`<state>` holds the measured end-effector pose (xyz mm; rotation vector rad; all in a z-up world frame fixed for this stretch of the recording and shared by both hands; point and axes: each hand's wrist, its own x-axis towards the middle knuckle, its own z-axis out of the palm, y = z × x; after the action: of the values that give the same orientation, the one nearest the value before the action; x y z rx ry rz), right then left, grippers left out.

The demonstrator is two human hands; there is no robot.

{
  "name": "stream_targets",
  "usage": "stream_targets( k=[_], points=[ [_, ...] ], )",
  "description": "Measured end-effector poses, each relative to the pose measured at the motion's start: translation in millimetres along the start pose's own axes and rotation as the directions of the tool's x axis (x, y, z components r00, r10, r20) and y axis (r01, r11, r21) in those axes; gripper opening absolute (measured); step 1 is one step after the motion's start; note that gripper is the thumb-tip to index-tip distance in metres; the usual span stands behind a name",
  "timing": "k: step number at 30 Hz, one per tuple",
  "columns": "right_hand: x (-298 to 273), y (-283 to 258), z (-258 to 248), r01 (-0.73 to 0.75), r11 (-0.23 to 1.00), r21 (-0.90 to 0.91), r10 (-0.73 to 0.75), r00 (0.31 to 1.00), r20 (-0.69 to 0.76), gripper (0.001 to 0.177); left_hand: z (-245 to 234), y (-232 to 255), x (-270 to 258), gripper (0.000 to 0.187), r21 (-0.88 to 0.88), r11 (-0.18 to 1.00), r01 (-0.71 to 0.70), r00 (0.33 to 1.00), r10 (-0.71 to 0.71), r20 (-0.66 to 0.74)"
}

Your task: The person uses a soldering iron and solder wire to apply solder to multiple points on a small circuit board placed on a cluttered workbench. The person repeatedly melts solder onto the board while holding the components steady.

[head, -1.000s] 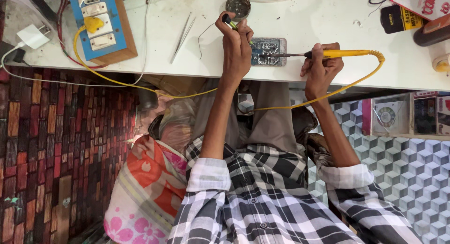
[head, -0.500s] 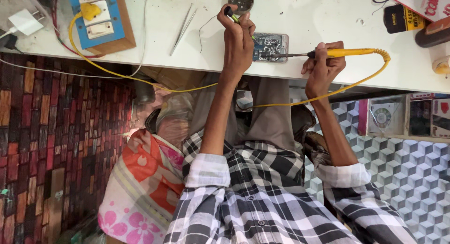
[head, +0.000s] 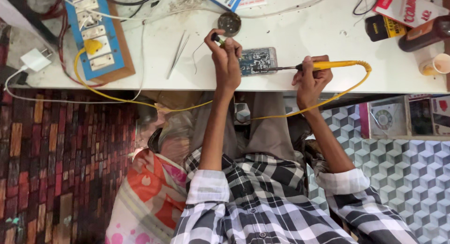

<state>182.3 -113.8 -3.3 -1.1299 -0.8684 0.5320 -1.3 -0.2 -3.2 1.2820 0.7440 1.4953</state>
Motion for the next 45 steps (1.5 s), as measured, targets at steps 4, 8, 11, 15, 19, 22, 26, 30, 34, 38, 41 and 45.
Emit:
stream_targets(
  k=[4, 8, 11, 15, 19, 22, 26, 30, 34, 38, 41, 45],
  points=[
    [1, -1, 1, -0.026, 1.0, 0.015, 0.027, 0.999, -0.033, 0.019, 0, 3, -1, 0.035, 0.026, 1.0, -0.002, 1.0, 0.002, -0.007],
    [2, -3, 2, -0.019, 1.0, 0.002, 0.019, 0.999, -0.028, 0.019, 1, 7, -5, 0.036, 0.104, 0.994, 0.016, 0.997, -0.024, 0.077],
    [1, -3, 2, -0.023, 1.0, 0.006, 0.023, 0.999, -0.023, 0.019, 2, 7, -7, 0.036, 0.123, 0.992, 0.006, 0.994, -0.019, 0.107],
    [2, -4, 2, -0.021, 1.0, -0.013, 0.02, 0.999, -0.025, 0.02, 1, 5, -7, 0.037, 0.118, 0.993, 0.021, 0.994, -0.033, 0.1],
    [2, -5, 3, -0.03, 1.0, -0.004, 0.03, 0.999, -0.017, 0.02, 0, 2, -7, 0.038, 0.066, 0.998, 0.001, 0.998, -0.005, 0.066],
    [4, -6, 5, -0.011, 1.0, -0.014, 0.011, 1.0, -0.023, 0.017, -1, 1, -3, 0.037, -0.03, 0.999, -0.033, 0.999, 0.032, -0.033],
    [1, -7, 6, -0.026, 1.0, 0.004, 0.026, 0.999, -0.028, 0.018, -5, 6, -10, 0.033, -0.028, 0.997, -0.065, 0.996, 0.063, -0.064],
    [2, -8, 7, -0.03, 1.0, 0.002, 0.03, 0.999, -0.018, 0.02, -3, 11, -20, 0.031, 0.093, 0.995, -0.024, 0.998, 0.029, -0.049],
    [0, -8, 5, -0.013, 1.0, -0.019, 0.012, 1.0, -0.023, 0.019, -2, 13, -21, 0.031, 0.1, 0.995, -0.026, 0.999, 0.031, -0.045],
    [1, -6, 4, -0.025, 1.0, -0.012, 0.024, 1.0, -0.015, 0.019, -3, 13, -19, 0.03, 0.109, 0.994, -0.024, 0.999, 0.028, -0.031],
    [3, 2, 0, -0.024, 0.999, -0.034, 0.023, 0.999, -0.023, 0.019, -3, 8, -19, 0.031, 0.125, 0.992, -0.003, 1.0, 0.006, -0.027],
    [1, 7, -5, -0.035, 0.993, -0.11, 0.032, 0.999, -0.036, 0.02, -4, 5, -21, 0.031, 0.11, 0.993, 0.039, 0.999, -0.039, -0.002]
  ],
)
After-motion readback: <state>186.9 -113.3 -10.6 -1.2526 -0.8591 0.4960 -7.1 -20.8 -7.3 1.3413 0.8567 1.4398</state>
